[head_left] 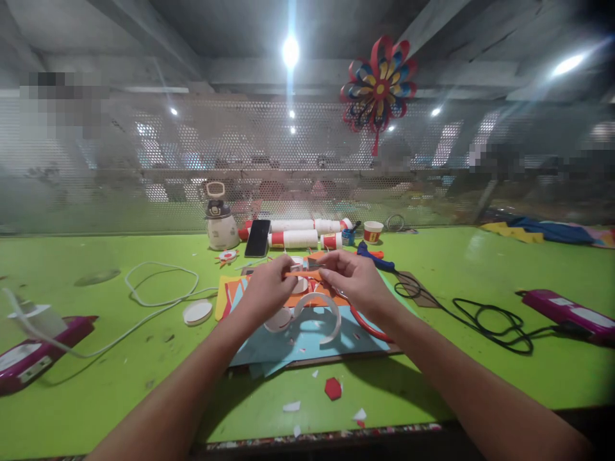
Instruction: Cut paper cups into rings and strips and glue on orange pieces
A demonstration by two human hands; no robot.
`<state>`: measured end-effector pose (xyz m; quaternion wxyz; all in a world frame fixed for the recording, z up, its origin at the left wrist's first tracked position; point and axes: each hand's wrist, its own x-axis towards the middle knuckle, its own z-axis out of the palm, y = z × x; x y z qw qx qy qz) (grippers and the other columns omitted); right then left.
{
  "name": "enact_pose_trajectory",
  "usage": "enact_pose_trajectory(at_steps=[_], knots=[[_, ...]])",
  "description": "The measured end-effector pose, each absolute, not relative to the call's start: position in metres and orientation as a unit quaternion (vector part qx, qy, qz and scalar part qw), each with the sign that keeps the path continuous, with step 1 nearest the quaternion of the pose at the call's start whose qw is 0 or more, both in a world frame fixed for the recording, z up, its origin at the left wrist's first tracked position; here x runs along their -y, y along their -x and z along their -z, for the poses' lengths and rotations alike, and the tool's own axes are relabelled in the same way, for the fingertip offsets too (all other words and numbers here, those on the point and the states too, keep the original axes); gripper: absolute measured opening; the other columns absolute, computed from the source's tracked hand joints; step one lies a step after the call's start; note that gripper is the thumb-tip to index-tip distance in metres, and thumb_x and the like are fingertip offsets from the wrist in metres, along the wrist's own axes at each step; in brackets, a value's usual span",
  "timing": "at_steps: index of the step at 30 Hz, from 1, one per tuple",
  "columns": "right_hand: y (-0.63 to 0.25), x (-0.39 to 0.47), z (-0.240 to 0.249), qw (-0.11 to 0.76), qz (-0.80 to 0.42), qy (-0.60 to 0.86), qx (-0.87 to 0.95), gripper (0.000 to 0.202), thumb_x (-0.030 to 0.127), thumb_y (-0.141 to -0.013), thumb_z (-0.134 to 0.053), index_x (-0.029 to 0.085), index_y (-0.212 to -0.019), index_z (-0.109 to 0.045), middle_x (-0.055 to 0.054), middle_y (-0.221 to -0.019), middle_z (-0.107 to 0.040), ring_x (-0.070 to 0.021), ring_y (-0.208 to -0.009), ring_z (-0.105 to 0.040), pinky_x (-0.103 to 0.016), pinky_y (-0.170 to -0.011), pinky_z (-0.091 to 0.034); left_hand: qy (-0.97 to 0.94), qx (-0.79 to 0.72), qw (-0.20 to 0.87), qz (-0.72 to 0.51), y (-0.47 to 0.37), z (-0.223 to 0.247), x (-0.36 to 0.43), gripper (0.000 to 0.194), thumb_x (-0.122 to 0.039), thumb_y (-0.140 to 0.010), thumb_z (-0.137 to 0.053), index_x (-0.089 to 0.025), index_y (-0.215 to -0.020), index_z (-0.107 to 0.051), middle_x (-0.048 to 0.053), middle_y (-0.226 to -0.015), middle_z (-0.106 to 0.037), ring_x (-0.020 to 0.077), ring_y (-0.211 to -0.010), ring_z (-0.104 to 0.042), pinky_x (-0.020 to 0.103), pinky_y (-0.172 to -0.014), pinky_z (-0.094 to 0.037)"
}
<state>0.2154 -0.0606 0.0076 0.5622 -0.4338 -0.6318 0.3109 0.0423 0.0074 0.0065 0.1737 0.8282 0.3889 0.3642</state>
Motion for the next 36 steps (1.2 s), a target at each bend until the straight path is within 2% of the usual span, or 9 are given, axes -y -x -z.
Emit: enact_pose_trajectory(at_steps=[6,9,13,17,19,23,28,32,36], knots=[[-0.240,0.073,-0.033,0.518,-0.299,0.407,0.691,0.015,0.018,-0.084,-0.062,0.016,-0.099,-0.061,0.004,-0.068,-0.056,-0.0093,-0.055,-0.051,-0.026,-0.052,-0.042,-0.780,-0.361,0.335,-0.386,-0.029,-0.017,-0.021,0.022,-0.036,-0.078,-0.060,-0.017,-0.069,-0.055,0.001,-0.059,-0.060,0.0148,-0.055,-0.056,0.027,-0.054,-0.040],[-0.247,0.079,-0.039,0.476,-0.310,0.397,0.721,0.020,0.019,-0.083,-0.063,0.016,-0.103,-0.063,0.003,-0.070,-0.055,-0.0107,-0.058,-0.052,-0.028,-0.054,-0.042,-0.727,-0.314,0.466,-0.394,-0.028,-0.022,-0.016,0.025,-0.031,-0.069,-0.071,-0.017,-0.063,-0.051,0.002,-0.058,-0.063,0.0133,-0.054,-0.057,0.027,-0.056,-0.043],[-0.249,0.085,-0.041,0.436,-0.316,0.381,0.752,0.022,0.019,-0.084,-0.063,0.017,-0.106,-0.064,0.002,-0.071,-0.056,-0.0111,-0.062,-0.052,-0.028,-0.058,-0.042,-0.708,-0.269,0.533,-0.377,-0.032,-0.025,-0.003,0.031,-0.025,-0.063,-0.077,-0.017,-0.062,-0.047,0.002,-0.056,-0.064,0.0104,-0.049,-0.054,0.024,-0.051,-0.042],[-0.249,0.087,-0.042,0.417,-0.321,0.375,0.763,0.025,0.014,-0.082,-0.062,0.017,-0.107,-0.064,0.001,-0.074,-0.059,-0.0112,-0.065,-0.052,-0.027,-0.060,-0.042,-0.709,-0.219,0.586,-0.326,-0.038,-0.025,0.008,0.030,-0.024,-0.065,-0.078,-0.016,-0.085,-0.057,0.000,-0.059,-0.066,0.0104,-0.048,-0.055,0.023,-0.047,-0.041],[-0.250,0.087,-0.042,0.412,-0.329,0.372,0.764,0.025,0.014,-0.082,-0.062,0.017,-0.106,-0.064,0.001,-0.074,-0.060,-0.0111,-0.065,-0.052,-0.026,-0.058,-0.042,-0.697,-0.206,0.606,-0.322,-0.041,-0.024,0.011,0.035,-0.025,-0.067,-0.078,-0.017,-0.095,-0.058,-0.001,-0.061,-0.065,0.0103,-0.049,-0.056,0.022,-0.046,-0.041],[-0.257,0.085,-0.043,0.411,-0.349,0.365,0.759,0.023,0.015,-0.082,-0.062,0.018,-0.106,-0.065,0.002,-0.070,-0.057,-0.0105,-0.061,-0.051,-0.025,-0.056,-0.042,-0.654,-0.215,0.647,-0.327,-0.042,-0.024,0.012,0.026,-0.027,-0.072,-0.073,-0.017,-0.090,-0.058,0.002,-0.064,-0.067,0.0116,-0.054,-0.059,0.024,-0.050,-0.044],[-0.260,0.082,-0.042,0.422,-0.368,0.350,0.751,0.025,0.016,-0.082,-0.064,0.017,-0.107,-0.064,0.002,-0.072,-0.056,-0.0108,-0.062,-0.051,-0.026,-0.057,-0.043,-0.654,-0.227,0.649,-0.315,-0.044,-0.024,0.016,0.029,-0.024,-0.070,-0.073,-0.019,-0.090,-0.053,0.001,-0.066,-0.066,0.0127,-0.052,-0.059,0.024,-0.048,-0.045],[-0.258,0.082,-0.041,0.407,-0.388,0.342,0.753,0.025,0.016,-0.082,-0.064,0.017,-0.107,-0.063,0.002,-0.073,-0.058,-0.0110,-0.063,-0.053,-0.026,-0.058,-0.044,-0.716,-0.231,0.599,-0.274,-0.047,-0.022,0.022,0.014,-0.023,-0.074,-0.066,-0.018,-0.076,-0.053,-0.001,-0.058,-0.060,0.0116,-0.048,-0.056,0.026,-0.049,-0.044],[-0.255,0.082,-0.042,0.393,-0.398,0.338,0.757,0.026,0.016,-0.083,-0.062,0.017,-0.108,-0.062,0.003,-0.071,-0.059,-0.0102,-0.061,-0.051,-0.025,-0.056,-0.041,-0.739,-0.227,0.597,-0.214,-0.050,-0.023,0.028,0.006,-0.021,-0.073,-0.059,-0.017,-0.076,-0.056,-0.001,-0.056,-0.059,0.0120,-0.048,-0.055,0.027,-0.052,-0.044]])
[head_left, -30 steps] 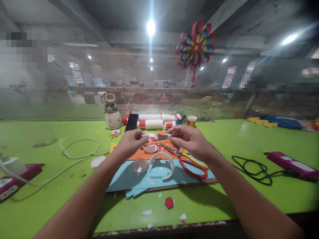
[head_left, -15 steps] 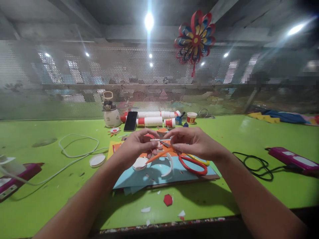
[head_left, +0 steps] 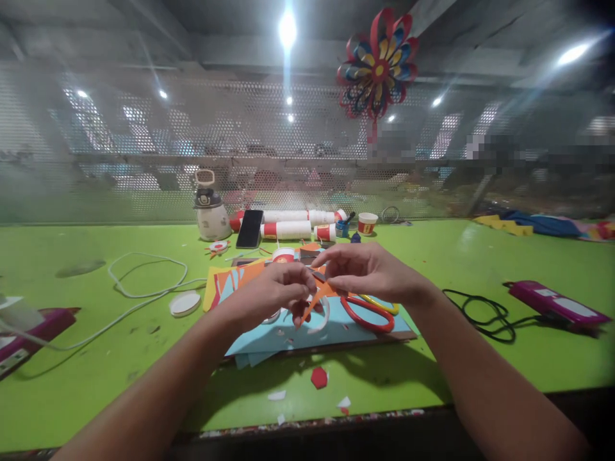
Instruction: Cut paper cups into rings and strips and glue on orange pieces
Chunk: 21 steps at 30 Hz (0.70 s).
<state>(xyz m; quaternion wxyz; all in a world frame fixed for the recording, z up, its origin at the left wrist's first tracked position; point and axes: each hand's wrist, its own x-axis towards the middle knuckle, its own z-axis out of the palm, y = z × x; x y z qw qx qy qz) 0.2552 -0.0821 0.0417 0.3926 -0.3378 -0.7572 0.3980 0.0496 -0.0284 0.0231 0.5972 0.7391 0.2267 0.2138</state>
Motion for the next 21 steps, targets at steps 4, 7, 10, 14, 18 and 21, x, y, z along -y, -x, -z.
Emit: enact_pose_trajectory(at_steps=[4,7,10,14,18,21], knots=[[-0.254,0.083,-0.042,0.389,-0.393,0.338,0.761,0.030,0.014,-0.082,-0.061,0.018,-0.112,-0.061,0.004,-0.070,-0.058,-0.0097,-0.061,-0.050,-0.024,-0.056,-0.040,-0.726,-0.232,0.616,-0.199,-0.052,-0.025,0.033,0.003,-0.016,-0.069,-0.051,-0.018,-0.067,-0.053,0.000,-0.055,-0.058,0.0119,-0.051,-0.056,0.023,-0.048,-0.040],[-0.253,0.084,-0.042,0.375,-0.390,0.340,0.769,0.034,0.012,-0.083,-0.059,0.016,-0.117,-0.060,0.002,-0.074,-0.062,-0.0112,-0.065,-0.054,-0.025,-0.059,-0.042,-0.695,-0.218,0.658,-0.192,-0.053,-0.024,0.034,0.004,-0.016,-0.067,-0.048,-0.018,-0.065,-0.052,0.003,-0.061,-0.062,0.0115,-0.050,-0.055,0.022,-0.044,-0.035],[-0.250,0.085,-0.042,0.357,-0.387,0.345,0.777,0.036,0.012,-0.084,-0.057,0.015,-0.120,-0.060,-0.002,-0.082,-0.066,-0.0139,-0.072,-0.059,-0.028,-0.064,-0.044,-0.653,-0.209,0.707,-0.170,-0.053,-0.021,0.034,0.012,-0.025,-0.072,-0.048,-0.017,-0.063,-0.052,0.005,-0.059,-0.062,0.0134,-0.050,-0.057,0.021,-0.041,-0.031],[-0.246,0.084,-0.039,0.355,-0.388,0.349,0.775,0.036,0.013,-0.085,-0.056,0.016,-0.121,-0.059,-0.002,-0.082,-0.067,-0.0145,-0.073,-0.060,-0.029,-0.067,-0.046,-0.684,-0.207,0.682,-0.156,-0.052,-0.019,0.035,0.015,-0.027,-0.072,-0.055,-0.015,-0.063,-0.059,0.004,-0.057,-0.059,0.0143,-0.050,-0.058,0.022,-0.041,-0.031],[-0.244,0.080,-0.034,0.387,-0.380,0.357,0.760,0.034,0.015,-0.085,-0.060,0.017,-0.118,-0.061,0.000,-0.081,-0.064,-0.0137,-0.072,-0.059,-0.028,-0.067,-0.045,-0.693,-0.216,0.666,-0.173,-0.052,-0.016,0.033,0.010,-0.020,-0.072,-0.061,-0.015,-0.064,-0.061,0.003,-0.061,-0.062,0.0103,-0.047,-0.053,0.023,-0.044,-0.036],[-0.243,0.076,-0.030,0.430,-0.374,0.363,0.737,0.033,0.019,-0.086,-0.060,0.016,-0.118,-0.059,0.002,-0.074,-0.060,-0.0120,-0.066,-0.056,-0.026,-0.060,-0.043,-0.669,-0.218,0.683,-0.198,-0.052,-0.014,0.030,0.014,-0.027,-0.076,-0.063,-0.014,-0.071,-0.062,0.005,-0.068,-0.066,0.0086,-0.047,-0.051,0.020,-0.041,-0.032]])
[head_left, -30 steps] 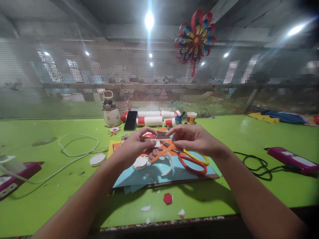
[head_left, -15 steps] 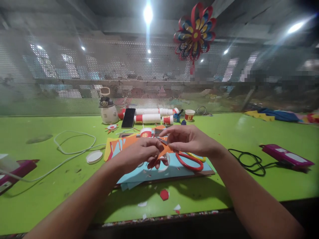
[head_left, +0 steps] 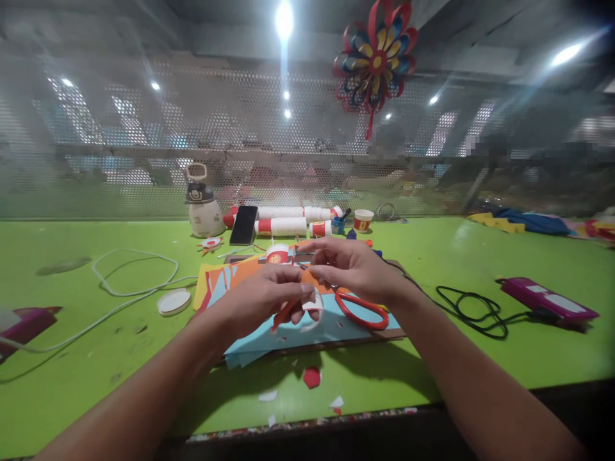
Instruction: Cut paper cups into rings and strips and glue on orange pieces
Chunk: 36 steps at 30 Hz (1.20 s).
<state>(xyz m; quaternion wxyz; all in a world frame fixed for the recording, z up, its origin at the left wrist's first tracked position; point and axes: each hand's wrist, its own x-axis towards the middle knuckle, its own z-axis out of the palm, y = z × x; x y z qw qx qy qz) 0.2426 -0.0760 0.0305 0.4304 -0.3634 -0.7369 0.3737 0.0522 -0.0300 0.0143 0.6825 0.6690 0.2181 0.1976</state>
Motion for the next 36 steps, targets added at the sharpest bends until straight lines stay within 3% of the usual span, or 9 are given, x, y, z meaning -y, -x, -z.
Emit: enact_pose_trajectory(at_steps=[8,14,23,31,36], knots=[[-0.230,0.075,-0.030,0.449,-0.425,0.411,0.669,0.040,0.018,-0.081,-0.064,0.015,-0.120,-0.054,0.000,-0.077,-0.060,-0.0139,-0.070,-0.058,-0.030,-0.065,-0.048,-0.615,-0.213,0.699,-0.297,-0.053,-0.015,0.026,0.020,-0.030,-0.075,-0.070,-0.012,-0.073,-0.062,0.002,-0.066,-0.062,0.0081,-0.052,-0.053,0.020,-0.050,-0.036],[-0.223,0.074,-0.024,0.464,-0.451,0.419,0.637,0.046,0.018,-0.075,-0.070,0.015,-0.118,-0.056,0.002,-0.070,-0.059,-0.0137,-0.065,-0.057,-0.032,-0.066,-0.048,-0.629,-0.222,0.686,-0.291,-0.051,-0.017,0.025,0.026,-0.035,-0.071,-0.074,-0.011,-0.073,-0.064,0.004,-0.068,-0.062,0.0094,-0.053,-0.055,0.020,-0.046,-0.035],[-0.234,0.071,-0.024,0.504,-0.509,0.396,0.575,0.042,0.016,-0.069,-0.074,0.016,-0.110,-0.061,0.003,-0.069,-0.058,-0.0115,-0.059,-0.055,-0.032,-0.061,-0.048,-0.627,-0.232,0.657,-0.350,-0.056,-0.015,0.025,0.022,-0.035,-0.079,-0.067,-0.016,-0.085,-0.059,0.000,-0.058,-0.060,0.0119,-0.050,-0.058,0.018,-0.039,-0.037],[-0.231,0.066,-0.019,0.556,-0.488,0.368,0.564,0.038,0.012,-0.072,-0.073,0.015,-0.108,-0.061,0.006,-0.067,-0.058,-0.0100,-0.056,-0.054,-0.028,-0.058,-0.044,-0.625,-0.243,0.650,-0.357,-0.059,-0.012,0.025,0.025,-0.036,-0.077,-0.068,-0.013,-0.079,-0.058,0.003,-0.063,-0.064,0.0096,-0.046,-0.054,0.019,-0.040,-0.035],[-0.230,0.065,-0.017,0.559,-0.481,0.357,0.573,0.027,0.006,-0.079,-0.067,0.015,-0.104,-0.061,0.007,-0.068,-0.058,-0.0096,-0.057,-0.055,-0.026,-0.059,-0.048,-0.631,-0.241,0.640,-0.365,-0.058,-0.008,0.020,0.025,-0.035,-0.077,-0.070,-0.013,-0.073,-0.060,-0.003,-0.057,-0.053,0.0054,-0.049,-0.044,0.018,-0.048,-0.031]])
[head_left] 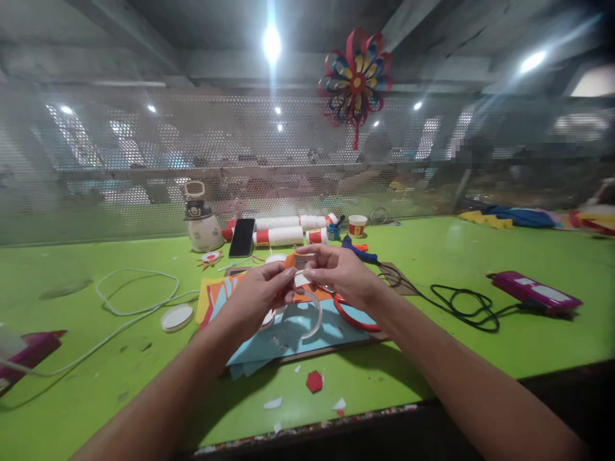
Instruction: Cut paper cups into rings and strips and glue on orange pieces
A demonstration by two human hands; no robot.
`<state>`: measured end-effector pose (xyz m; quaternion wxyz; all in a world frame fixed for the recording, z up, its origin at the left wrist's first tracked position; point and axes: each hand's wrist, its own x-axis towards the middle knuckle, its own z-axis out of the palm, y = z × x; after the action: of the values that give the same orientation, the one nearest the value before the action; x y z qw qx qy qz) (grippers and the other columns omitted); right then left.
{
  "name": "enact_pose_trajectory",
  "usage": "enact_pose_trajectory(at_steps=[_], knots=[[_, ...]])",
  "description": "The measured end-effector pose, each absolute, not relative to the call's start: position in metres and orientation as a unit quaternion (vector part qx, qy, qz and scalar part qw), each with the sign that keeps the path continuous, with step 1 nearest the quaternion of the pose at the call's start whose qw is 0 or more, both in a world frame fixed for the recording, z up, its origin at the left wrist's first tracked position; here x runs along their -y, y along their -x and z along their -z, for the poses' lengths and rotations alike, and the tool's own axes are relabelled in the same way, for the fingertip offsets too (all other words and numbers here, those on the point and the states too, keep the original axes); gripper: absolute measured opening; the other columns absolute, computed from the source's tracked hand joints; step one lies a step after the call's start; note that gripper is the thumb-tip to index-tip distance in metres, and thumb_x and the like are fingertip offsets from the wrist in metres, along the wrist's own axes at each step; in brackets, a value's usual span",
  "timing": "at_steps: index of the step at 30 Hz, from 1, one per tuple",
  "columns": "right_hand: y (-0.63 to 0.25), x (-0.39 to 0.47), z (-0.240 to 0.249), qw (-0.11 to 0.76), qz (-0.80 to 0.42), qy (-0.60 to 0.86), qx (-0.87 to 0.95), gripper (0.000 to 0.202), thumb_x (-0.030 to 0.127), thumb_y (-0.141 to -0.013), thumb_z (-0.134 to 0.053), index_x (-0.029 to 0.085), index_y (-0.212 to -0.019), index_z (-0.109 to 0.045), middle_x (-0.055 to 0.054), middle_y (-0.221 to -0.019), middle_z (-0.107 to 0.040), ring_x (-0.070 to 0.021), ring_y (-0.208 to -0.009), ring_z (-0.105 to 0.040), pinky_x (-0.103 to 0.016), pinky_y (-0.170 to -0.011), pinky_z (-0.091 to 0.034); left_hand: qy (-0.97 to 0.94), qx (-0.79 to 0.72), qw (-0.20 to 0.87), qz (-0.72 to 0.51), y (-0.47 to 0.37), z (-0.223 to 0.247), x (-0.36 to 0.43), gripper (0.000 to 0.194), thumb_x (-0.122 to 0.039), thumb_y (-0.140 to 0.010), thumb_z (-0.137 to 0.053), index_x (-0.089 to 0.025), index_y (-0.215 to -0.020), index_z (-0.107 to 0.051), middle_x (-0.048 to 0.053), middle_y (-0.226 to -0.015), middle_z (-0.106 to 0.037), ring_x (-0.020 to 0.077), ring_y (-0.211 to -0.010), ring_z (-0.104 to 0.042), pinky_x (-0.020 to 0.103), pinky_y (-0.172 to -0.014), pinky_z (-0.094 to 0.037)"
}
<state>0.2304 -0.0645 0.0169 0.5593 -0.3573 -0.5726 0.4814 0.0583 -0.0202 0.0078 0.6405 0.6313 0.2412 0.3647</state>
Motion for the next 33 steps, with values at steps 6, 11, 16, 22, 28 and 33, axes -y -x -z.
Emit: enact_pose_trajectory(at_steps=[6,11,16,22,28,33], knots=[[-0.229,0.063,-0.014,0.555,-0.469,0.367,0.580,0.021,0.008,-0.084,-0.065,0.015,-0.104,-0.061,0.007,-0.069,-0.057,-0.0093,-0.057,-0.056,-0.026,-0.059,-0.051,-0.618,-0.274,0.640,-0.365,-0.057,-0.007,0.018,0.026,-0.035,-0.071,-0.077,-0.014,-0.068,-0.062,-0.004,-0.058,-0.049,0.0060,-0.053,-0.041,0.019,-0.052,-0.032],[-0.228,0.064,-0.016,0.536,-0.436,0.400,0.601,0.024,0.010,-0.085,-0.066,0.015,-0.107,-0.061,0.007,-0.068,-0.057,-0.0100,-0.058,-0.058,-0.029,-0.064,-0.053,-0.585,-0.270,0.680,-0.350,-0.055,-0.009,0.016,0.022,-0.029,-0.065,-0.082,-0.015,-0.073,-0.067,0.002,-0.080,-0.064,0.0093,-0.068,-0.052,0.022,-0.066,-0.043],[-0.226,0.066,-0.020,0.500,-0.373,0.471,0.624,0.025,0.023,-0.091,-0.062,0.016,-0.115,-0.059,0.000,-0.084,-0.065,-0.0127,-0.067,-0.063,-0.031,-0.066,-0.056,-0.593,-0.293,0.656,-0.363,-0.049,-0.009,0.009,0.025,-0.033,-0.064,-0.082,-0.014,-0.073,-0.068,0.000,-0.064,-0.055,0.0108,-0.061,-0.048,0.023,-0.057,-0.040],[-0.274,0.031,-0.029,0.438,-0.205,0.654,0.581,0.028,0.032,-0.094,-0.058,0.016,-0.117,-0.059,-0.007,-0.114,-0.063,-0.0203,-0.094,-0.065,-0.040,-0.079,-0.055,-0.611,-0.308,0.619,-0.387,-0.047,-0.015,0.008,0.029,-0.033,-0.060,-0.084,-0.012,-0.063,-0.064,-0.004,-0.055,-0.043,0.0048,-0.049,-0.030,0.020,-0.045,-0.021],[-0.339,-0.009,-0.012,0.269,-0.070,0.804,0.525,0.031,0.030,-0.092,-0.060,0.017,-0.121,-0.058,-0.010,-0.124,-0.059,-0.0232,-0.103,-0.062,-0.044,-0.086,-0.052,-0.595,-0.322,0.619,-0.398,-0.047,-0.015,0.005,0.034,-0.034,-0.053,-0.086,-0.012,-0.063,-0.063,-0.004,-0.056,-0.045,0.0042,-0.049,-0.030,0.021,-0.045,-0.016],[-0.360,-0.016,0.018,0.154,-0.011,0.846,0.509,0.031,0.030,-0.092,-0.060,0.017,-0.120,-0.058,-0.009,-0.122,-0.060,-0.0231,-0.102,-0.062,-0.044,-0.085,-0.053,-0.602,-0.329,0.607,-0.402,-0.044,-0.013,0.001,0.030,-0.035,-0.059,-0.083,-0.012,-0.065,-0.065,-0.003,-0.055,-0.046,0.0044,-0.048,-0.030,0.022,-0.046,-0.016]])
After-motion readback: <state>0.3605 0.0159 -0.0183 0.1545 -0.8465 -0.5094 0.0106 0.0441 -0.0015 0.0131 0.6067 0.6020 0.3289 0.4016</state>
